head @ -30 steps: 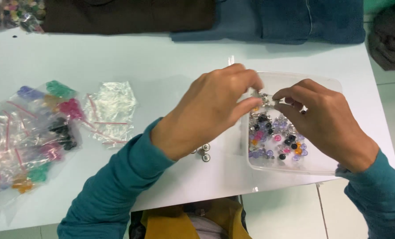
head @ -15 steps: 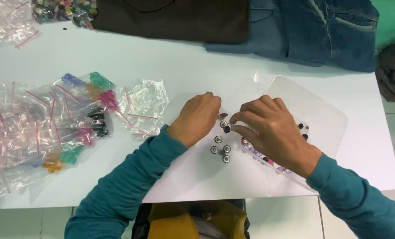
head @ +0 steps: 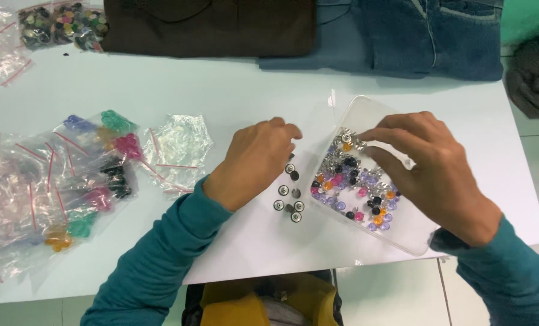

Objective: Sorting and bagging small buttons from a container into plastic bags

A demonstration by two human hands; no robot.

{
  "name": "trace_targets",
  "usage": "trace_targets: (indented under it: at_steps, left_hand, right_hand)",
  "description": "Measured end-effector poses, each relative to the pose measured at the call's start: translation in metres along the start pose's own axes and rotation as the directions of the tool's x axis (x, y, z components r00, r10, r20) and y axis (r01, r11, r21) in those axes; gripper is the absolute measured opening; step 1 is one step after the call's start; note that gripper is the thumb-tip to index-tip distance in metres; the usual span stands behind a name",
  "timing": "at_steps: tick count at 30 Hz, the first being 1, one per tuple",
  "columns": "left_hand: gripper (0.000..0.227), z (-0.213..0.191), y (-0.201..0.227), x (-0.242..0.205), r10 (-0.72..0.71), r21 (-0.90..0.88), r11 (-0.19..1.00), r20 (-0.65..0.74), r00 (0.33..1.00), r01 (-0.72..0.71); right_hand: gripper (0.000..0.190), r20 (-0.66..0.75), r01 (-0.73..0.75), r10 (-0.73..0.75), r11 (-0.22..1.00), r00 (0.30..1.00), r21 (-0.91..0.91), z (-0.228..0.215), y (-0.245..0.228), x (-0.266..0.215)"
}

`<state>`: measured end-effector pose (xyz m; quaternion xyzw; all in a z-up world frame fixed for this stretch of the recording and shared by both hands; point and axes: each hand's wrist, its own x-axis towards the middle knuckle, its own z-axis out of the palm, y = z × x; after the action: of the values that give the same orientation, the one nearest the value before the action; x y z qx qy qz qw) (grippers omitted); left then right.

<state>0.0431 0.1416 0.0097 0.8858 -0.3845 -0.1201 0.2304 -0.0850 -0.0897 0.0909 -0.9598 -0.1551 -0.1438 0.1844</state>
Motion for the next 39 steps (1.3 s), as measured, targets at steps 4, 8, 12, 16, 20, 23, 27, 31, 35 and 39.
trace_targets:
  at_steps: [4,8,12,16,20,23,27,31,35,39]
  left_hand:
    - [0.017,-0.002,0.039,0.020,0.268,-0.020,0.958,-0.296,0.917,-0.287]
    - [0.018,0.032,0.076,0.050,0.433,0.235,0.888,-0.141,0.890,-0.395]
    - [0.025,0.103,0.087,0.090,0.434,0.542,0.794,-0.188,0.881,-0.275]
    - [0.028,0.138,0.082,0.118,0.413,0.634,0.740,-0.162,0.896,-0.226]
    - [0.018,0.147,0.072,0.125,0.436,0.654,0.695,-0.052,0.898,-0.300]
    - [0.018,0.151,0.070,0.126,0.446,0.664,0.690,-0.076,0.892,-0.289]
    - [0.010,0.150,0.067,0.125,0.447,0.681,0.679,-0.086,0.890,-0.275]
    - [0.011,0.147,0.063,0.126,0.474,0.693,0.650,-0.048,0.879,-0.312]
    - [0.014,0.111,0.067,0.115,0.462,0.520,0.763,-0.020,0.887,-0.385]
    - [0.015,0.063,0.079,0.097,0.443,0.250,0.863,0.046,0.895,-0.439]
  right_hand:
    - [0.024,0.104,-0.095,0.106,0.990,0.989,-0.109,-0.008,0.028,-0.021]
    - [0.018,0.184,-0.234,0.243,0.970,0.952,-0.071,0.013,0.047,-0.015]
    - [0.009,0.290,-0.327,0.364,0.930,0.885,-0.168,0.070,0.104,-0.029]
    - [0.012,0.313,-0.309,0.347,0.937,0.884,-0.166,0.086,0.115,-0.025]
    - [0.014,0.331,-0.329,0.389,0.918,0.860,-0.222,0.079,0.102,-0.020]
    - [0.015,0.328,-0.320,0.393,0.913,0.859,-0.254,0.077,0.099,-0.020]
    - [0.019,0.331,-0.333,0.409,0.906,0.851,-0.261,0.070,0.087,-0.009]
    - [0.012,0.331,-0.297,0.390,0.907,0.860,-0.298,0.066,0.085,-0.012]
    - [0.014,0.385,-0.273,0.411,0.890,0.826,-0.364,0.057,0.081,-0.013]
    - [0.016,0.421,-0.314,0.463,0.871,0.780,-0.377,0.039,0.069,-0.008]
